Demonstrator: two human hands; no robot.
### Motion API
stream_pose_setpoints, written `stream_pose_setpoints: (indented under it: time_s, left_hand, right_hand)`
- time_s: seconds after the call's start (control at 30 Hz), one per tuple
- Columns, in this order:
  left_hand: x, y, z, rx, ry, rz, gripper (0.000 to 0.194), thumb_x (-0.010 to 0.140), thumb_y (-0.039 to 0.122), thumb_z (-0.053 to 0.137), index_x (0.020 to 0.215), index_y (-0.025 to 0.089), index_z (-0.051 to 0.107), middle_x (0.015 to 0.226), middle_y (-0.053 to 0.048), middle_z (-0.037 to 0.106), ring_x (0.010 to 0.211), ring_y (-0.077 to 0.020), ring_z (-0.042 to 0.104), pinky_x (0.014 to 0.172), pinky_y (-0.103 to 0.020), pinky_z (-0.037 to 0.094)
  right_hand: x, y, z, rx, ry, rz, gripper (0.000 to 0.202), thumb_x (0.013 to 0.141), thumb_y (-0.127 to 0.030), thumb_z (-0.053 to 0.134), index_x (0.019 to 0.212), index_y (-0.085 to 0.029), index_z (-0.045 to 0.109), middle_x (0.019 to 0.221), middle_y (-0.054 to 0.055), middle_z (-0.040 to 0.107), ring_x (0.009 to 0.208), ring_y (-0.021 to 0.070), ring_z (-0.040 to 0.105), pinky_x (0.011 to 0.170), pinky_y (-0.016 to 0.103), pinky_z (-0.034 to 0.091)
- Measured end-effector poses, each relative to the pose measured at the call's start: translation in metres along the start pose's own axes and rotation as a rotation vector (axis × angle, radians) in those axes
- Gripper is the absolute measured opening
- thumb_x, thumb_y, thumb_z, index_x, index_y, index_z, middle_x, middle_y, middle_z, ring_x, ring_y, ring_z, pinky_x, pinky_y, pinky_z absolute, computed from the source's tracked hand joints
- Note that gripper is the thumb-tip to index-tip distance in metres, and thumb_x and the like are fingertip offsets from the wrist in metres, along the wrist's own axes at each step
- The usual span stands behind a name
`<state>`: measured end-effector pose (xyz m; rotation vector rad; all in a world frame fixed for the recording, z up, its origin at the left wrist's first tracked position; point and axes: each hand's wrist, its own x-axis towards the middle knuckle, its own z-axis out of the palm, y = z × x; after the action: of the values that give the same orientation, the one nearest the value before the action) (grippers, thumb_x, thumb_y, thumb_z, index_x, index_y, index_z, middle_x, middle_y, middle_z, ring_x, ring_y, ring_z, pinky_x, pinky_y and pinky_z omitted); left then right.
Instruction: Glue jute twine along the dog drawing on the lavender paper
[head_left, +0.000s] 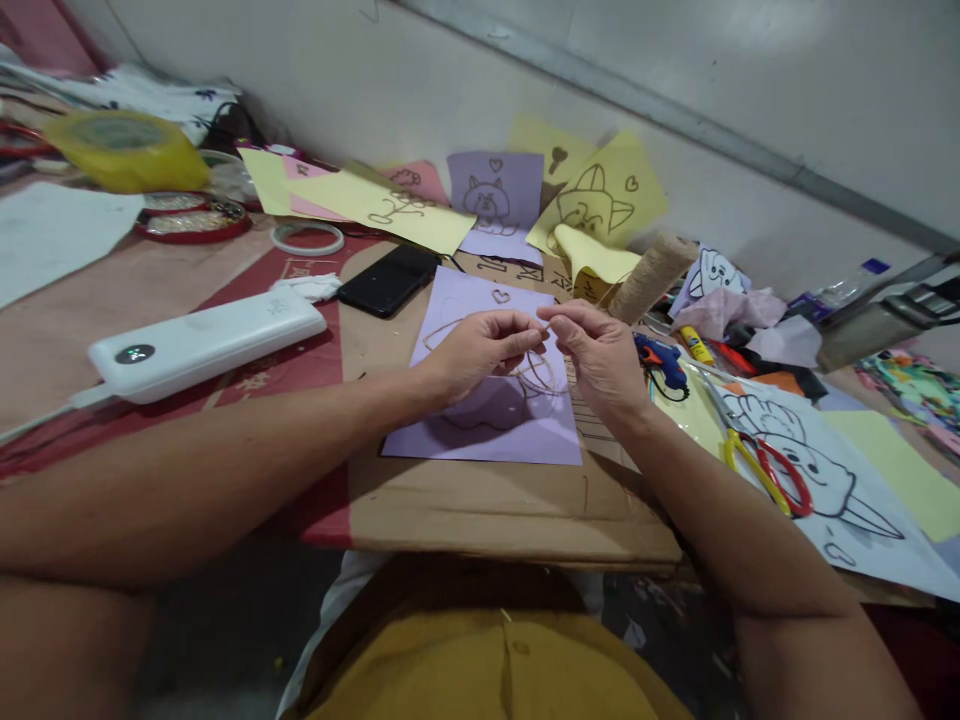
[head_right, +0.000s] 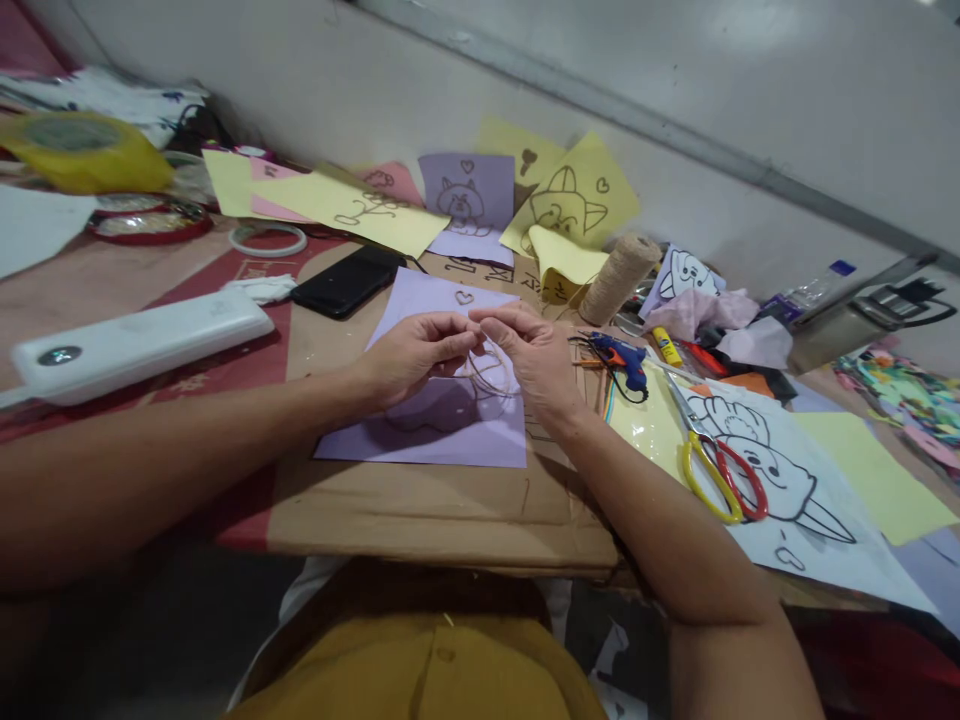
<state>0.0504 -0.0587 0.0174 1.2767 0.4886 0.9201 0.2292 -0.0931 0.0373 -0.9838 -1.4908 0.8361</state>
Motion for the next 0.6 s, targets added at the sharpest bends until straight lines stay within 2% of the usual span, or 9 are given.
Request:
stream_pose_setpoints:
  time_s: [0.1,0.2,0.4,0.6]
  left_hand:
    - [-0.0010,-0.0007,0.0008,0.014,-0.057,-0.010,0.033,0.085,0.046,0.081,0.084,0.014,0.073,0.071,0.001,0.059,0.056,-0.0050,0.043,0.051,-0.020,0.029]
    - [-0.0024,0.0002,0.0025,0.046,-0.127,-0.026,0.032,0.090,0.045,0.076,0.088,0.013,0.075,0.075,-0.001,0.063,0.059,-0.0054,0.049,0.052,-0.019,0.032]
    - [-0.0043,0.0031,0.0037,0.075,-0.178,-0.044,0.024,0.090,0.036,0.075,0.089,0.012,0.076,0.080,-0.004,0.071,0.060,-0.0057,0.056,0.054,-0.018,0.038]
    - [-0.0058,0.0064,0.0051,0.084,-0.207,-0.053,0.021,0.089,0.032,0.075,0.086,0.012,0.072,0.081,-0.004,0.074,0.057,-0.0056,0.060,0.052,-0.018,0.041]
  right_hand:
    - [-0.0010,0.0000,-0.0001,0.089,0.001,0.002,0.010,0.081,-0.038,0.084,0.083,-0.028,0.083,0.079,-0.001,0.067,0.075,0.0127,0.057,0.073,0.029,0.048]
    - [-0.0030,0.0005,-0.0020,0.140,0.015,0.031,0.015,0.077,-0.035,0.088,0.071,-0.025,0.079,0.070,-0.002,0.064,0.070,0.0119,0.056,0.067,0.028,0.045]
    - [-0.0069,-0.0043,-0.0023,0.215,-0.015,0.146,0.029,0.070,-0.040,0.093,0.068,-0.022,0.071,0.065,-0.003,0.061,0.061,0.0114,0.055,0.057,0.027,0.044]
    - [-0.0073,-0.0073,0.0006,0.256,-0.067,0.182,0.043,0.063,-0.043,0.096,0.063,-0.021,0.060,0.062,-0.004,0.056,0.057,0.0101,0.052,0.053,0.025,0.042]
